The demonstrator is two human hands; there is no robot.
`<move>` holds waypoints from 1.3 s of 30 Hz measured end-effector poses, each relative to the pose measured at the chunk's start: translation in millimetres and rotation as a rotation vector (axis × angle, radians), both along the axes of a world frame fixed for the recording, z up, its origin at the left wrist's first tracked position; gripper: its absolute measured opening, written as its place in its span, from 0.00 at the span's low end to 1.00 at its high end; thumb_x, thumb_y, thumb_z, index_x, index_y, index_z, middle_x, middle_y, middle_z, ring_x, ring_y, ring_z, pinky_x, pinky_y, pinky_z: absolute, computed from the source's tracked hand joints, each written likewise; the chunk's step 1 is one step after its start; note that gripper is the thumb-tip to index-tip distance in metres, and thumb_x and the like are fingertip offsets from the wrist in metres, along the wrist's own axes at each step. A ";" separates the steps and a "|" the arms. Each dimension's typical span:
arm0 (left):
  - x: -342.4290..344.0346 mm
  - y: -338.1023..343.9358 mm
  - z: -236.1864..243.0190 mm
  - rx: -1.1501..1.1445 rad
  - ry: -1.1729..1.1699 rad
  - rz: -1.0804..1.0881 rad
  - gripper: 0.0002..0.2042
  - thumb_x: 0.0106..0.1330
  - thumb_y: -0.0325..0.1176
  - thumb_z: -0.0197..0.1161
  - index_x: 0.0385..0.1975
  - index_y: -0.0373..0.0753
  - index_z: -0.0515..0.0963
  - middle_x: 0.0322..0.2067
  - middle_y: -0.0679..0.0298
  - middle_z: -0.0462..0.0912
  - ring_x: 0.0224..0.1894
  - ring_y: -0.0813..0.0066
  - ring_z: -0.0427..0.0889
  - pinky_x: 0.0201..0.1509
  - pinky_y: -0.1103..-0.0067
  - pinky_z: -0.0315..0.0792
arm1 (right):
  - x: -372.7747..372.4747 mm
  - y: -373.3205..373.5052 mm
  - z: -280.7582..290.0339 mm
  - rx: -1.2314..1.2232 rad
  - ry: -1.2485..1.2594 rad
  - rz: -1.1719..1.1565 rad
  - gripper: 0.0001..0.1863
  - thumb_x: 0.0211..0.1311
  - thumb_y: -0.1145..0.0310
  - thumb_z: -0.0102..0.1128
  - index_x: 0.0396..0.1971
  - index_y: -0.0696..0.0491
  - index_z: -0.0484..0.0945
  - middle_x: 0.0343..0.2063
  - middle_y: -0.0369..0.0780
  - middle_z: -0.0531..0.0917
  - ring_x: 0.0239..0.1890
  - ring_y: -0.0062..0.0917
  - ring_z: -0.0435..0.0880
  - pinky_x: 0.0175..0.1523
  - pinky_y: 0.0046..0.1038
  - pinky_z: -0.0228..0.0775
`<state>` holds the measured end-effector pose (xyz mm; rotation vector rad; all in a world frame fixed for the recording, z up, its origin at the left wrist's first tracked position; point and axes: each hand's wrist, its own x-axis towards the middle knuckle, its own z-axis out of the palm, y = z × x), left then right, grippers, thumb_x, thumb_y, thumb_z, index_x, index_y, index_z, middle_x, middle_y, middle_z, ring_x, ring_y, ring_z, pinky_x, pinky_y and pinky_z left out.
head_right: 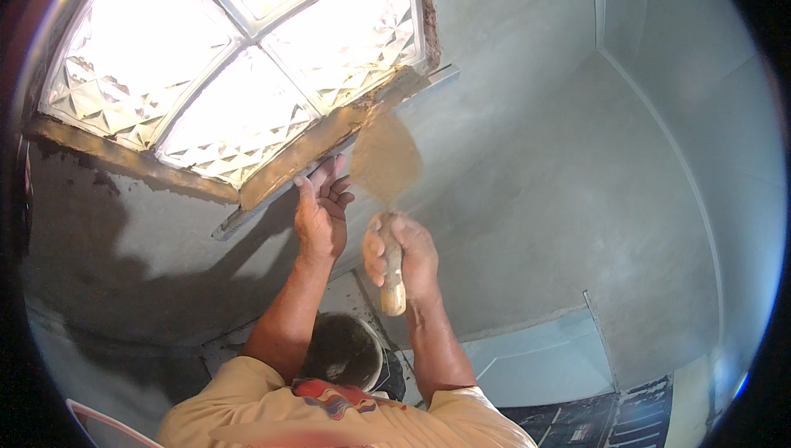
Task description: The person applies cement to the ceiling around a glass block window using a trowel and a straightedge. They repeatedly scoop cement from a bucket, spread it along the window perimeter, and smooth the surface with the straightedge.
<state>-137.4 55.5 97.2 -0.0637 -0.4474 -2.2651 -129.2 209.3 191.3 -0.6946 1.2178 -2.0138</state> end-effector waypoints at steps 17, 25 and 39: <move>-3.1 1.3 -4.9 -0.004 -0.002 0.026 0.40 0.83 0.67 0.42 0.69 0.30 0.75 0.67 0.52 0.81 0.56 0.64 0.86 0.55 0.73 0.76 | -4.0 -10.8 20.5 -0.063 -0.033 -0.004 0.21 0.82 0.54 0.55 0.50 0.62 0.76 0.26 0.38 0.75 0.18 0.19 0.70 0.15 0.23 0.68; 2.7 3.1 5.1 -0.028 -0.026 0.022 0.40 0.84 0.66 0.39 0.69 0.30 0.74 0.68 0.49 0.79 0.57 0.61 0.86 0.56 0.73 0.75 | -34.3 -25.6 23.8 -0.148 -0.147 0.041 0.21 0.85 0.56 0.50 0.51 0.62 0.76 0.28 0.38 0.74 0.20 0.18 0.70 0.16 0.22 0.71; -1.1 2.7 2.0 -0.008 0.018 0.027 0.40 0.83 0.67 0.43 0.67 0.32 0.77 0.66 0.53 0.81 0.55 0.62 0.86 0.55 0.72 0.75 | -20.7 -29.1 -10.6 -0.047 -0.026 -0.031 0.22 0.84 0.52 0.52 0.51 0.60 0.75 0.29 0.40 0.77 0.21 0.21 0.73 0.20 0.24 0.69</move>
